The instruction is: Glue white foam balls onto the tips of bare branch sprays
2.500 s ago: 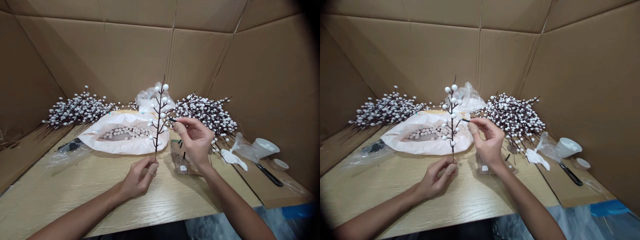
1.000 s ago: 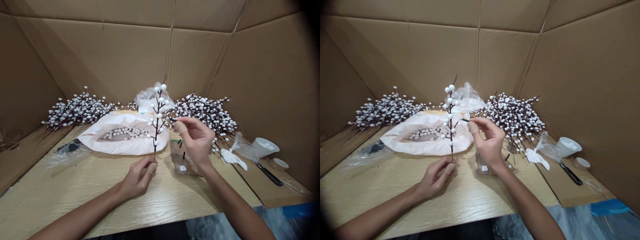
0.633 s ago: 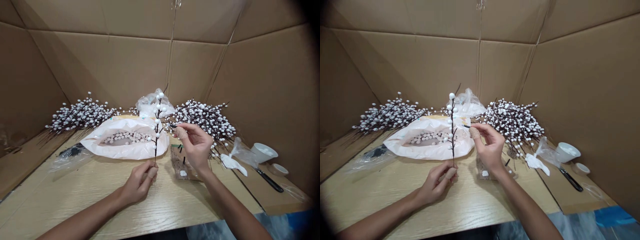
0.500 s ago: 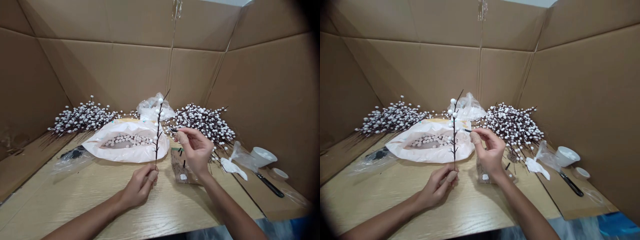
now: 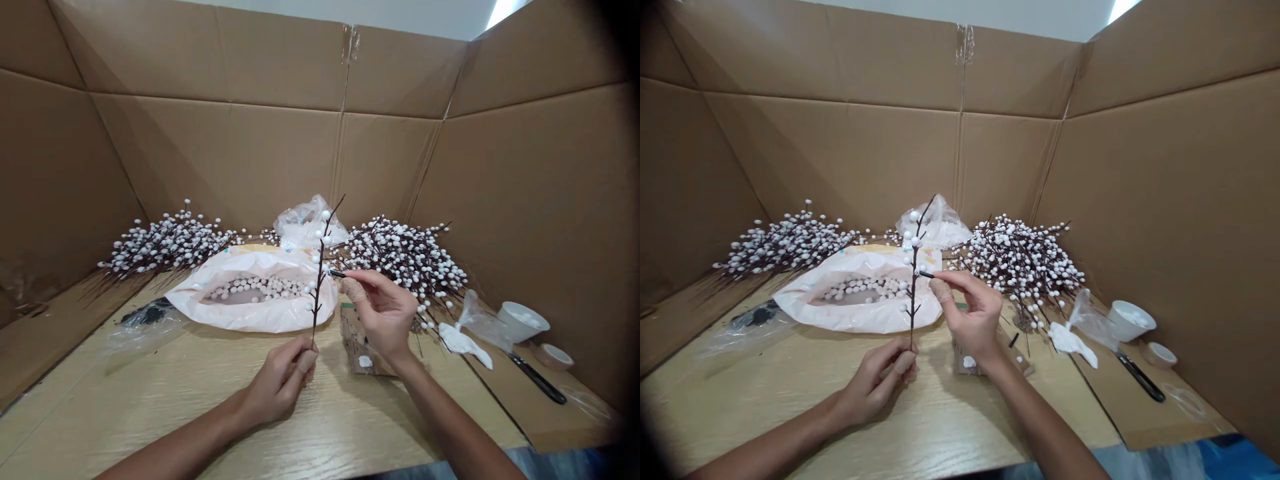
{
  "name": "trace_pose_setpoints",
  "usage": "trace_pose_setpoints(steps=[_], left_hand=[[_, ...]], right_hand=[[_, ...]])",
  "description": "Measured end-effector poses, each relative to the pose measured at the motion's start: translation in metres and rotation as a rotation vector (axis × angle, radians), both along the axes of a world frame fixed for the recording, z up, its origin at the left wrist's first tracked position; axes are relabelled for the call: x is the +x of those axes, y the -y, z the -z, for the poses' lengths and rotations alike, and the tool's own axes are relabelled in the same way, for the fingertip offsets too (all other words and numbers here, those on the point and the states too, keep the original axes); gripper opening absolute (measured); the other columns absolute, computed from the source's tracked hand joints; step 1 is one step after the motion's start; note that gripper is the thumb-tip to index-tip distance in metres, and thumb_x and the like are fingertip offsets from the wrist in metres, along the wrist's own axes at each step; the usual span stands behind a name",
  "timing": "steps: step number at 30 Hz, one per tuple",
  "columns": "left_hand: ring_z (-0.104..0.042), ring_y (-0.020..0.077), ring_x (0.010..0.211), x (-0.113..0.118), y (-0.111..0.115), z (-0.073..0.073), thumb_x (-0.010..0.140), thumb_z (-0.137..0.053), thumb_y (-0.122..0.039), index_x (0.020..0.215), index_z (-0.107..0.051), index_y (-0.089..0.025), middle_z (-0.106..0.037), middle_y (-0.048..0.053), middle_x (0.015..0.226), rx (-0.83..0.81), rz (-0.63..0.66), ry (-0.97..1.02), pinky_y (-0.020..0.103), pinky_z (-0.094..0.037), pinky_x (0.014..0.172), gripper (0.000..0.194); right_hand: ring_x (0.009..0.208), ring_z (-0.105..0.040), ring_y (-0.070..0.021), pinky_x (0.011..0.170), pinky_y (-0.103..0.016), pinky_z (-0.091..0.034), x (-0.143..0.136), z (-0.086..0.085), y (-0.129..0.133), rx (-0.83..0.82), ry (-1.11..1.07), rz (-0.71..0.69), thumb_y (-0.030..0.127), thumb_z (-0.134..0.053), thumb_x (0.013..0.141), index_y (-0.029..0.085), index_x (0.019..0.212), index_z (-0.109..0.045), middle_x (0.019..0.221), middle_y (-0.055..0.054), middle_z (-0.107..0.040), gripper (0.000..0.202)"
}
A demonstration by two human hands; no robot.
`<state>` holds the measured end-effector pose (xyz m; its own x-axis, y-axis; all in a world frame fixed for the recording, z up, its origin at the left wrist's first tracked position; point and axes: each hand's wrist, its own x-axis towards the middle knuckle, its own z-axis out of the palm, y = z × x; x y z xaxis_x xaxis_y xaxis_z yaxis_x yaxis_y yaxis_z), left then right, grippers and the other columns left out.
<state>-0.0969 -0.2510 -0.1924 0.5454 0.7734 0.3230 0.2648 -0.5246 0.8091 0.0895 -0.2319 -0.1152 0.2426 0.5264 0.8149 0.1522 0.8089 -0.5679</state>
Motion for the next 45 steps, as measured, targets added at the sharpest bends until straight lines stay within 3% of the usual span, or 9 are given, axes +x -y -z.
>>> trace_pose_setpoints(steps=[19,22,29,32,36,45], left_hand=[[-0.05,0.0112,0.06,0.0,0.001,-0.002,0.098,-0.037,-0.03,0.09,-0.05,-0.016,-0.055,0.001,0.07,0.026,0.0,0.007,0.021,-0.041,0.059,0.02],[-0.051,0.0117,0.06,0.0,0.003,-0.003,0.098,-0.036,-0.031,0.09,-0.05,-0.016,-0.055,0.002,0.07,0.025,0.011,0.026,0.022,-0.041,0.058,0.022],[-0.052,0.0125,0.064,-0.001,0.007,-0.002,0.098,-0.035,-0.032,0.092,-0.051,-0.017,-0.055,0.003,0.074,0.014,-0.033,0.121,0.023,-0.044,0.061,0.023],[-0.053,0.0126,0.065,-0.002,0.008,-0.001,0.098,-0.035,-0.033,0.094,-0.052,-0.017,-0.056,0.003,0.075,0.018,-0.071,0.16,0.023,-0.045,0.063,0.023],[-0.055,0.0136,0.067,-0.003,0.009,0.004,0.098,-0.035,-0.033,0.097,-0.052,-0.017,-0.057,0.003,0.077,0.026,-0.082,0.202,0.024,-0.046,0.065,0.024],[-0.054,0.0135,0.066,-0.003,0.007,0.009,0.098,-0.035,-0.029,0.097,-0.052,-0.018,-0.056,0.003,0.075,0.072,-0.068,0.237,0.024,-0.045,0.065,0.02]], right_hand=[[0.065,-0.067,-0.0123,0.06,-0.025,-0.057,0.001,-0.004,-0.002,-0.05,-0.08,0.019,0.015,-0.068,0.077,0.02,0.088,-0.072,0.077,-0.002,-0.072,0.013],[0.061,-0.065,-0.0124,0.056,-0.025,-0.055,0.003,-0.018,-0.005,-0.064,-0.172,0.012,0.019,-0.068,0.078,0.02,0.086,-0.071,0.073,-0.001,-0.07,0.009],[0.061,-0.062,-0.0116,0.054,-0.025,-0.052,-0.002,-0.092,0.0,0.173,-0.186,0.067,0.022,-0.065,0.08,0.022,0.085,-0.066,0.07,0.0,-0.065,0.005],[0.064,-0.062,-0.0114,0.056,-0.025,-0.052,-0.008,-0.111,0.004,0.199,-0.166,-0.002,0.02,-0.064,0.08,0.021,0.085,-0.066,0.072,0.0,-0.065,0.005],[0.062,-0.061,-0.01,0.057,-0.024,-0.053,-0.019,-0.112,0.001,0.126,-0.086,-0.083,0.019,-0.065,0.08,0.019,0.085,-0.067,0.073,0.0,-0.065,0.005],[0.065,-0.061,-0.0103,0.061,-0.023,-0.053,-0.032,-0.102,-0.004,0.02,0.097,-0.105,0.018,-0.064,0.078,0.017,0.078,-0.067,0.072,-0.001,-0.066,0.003]])
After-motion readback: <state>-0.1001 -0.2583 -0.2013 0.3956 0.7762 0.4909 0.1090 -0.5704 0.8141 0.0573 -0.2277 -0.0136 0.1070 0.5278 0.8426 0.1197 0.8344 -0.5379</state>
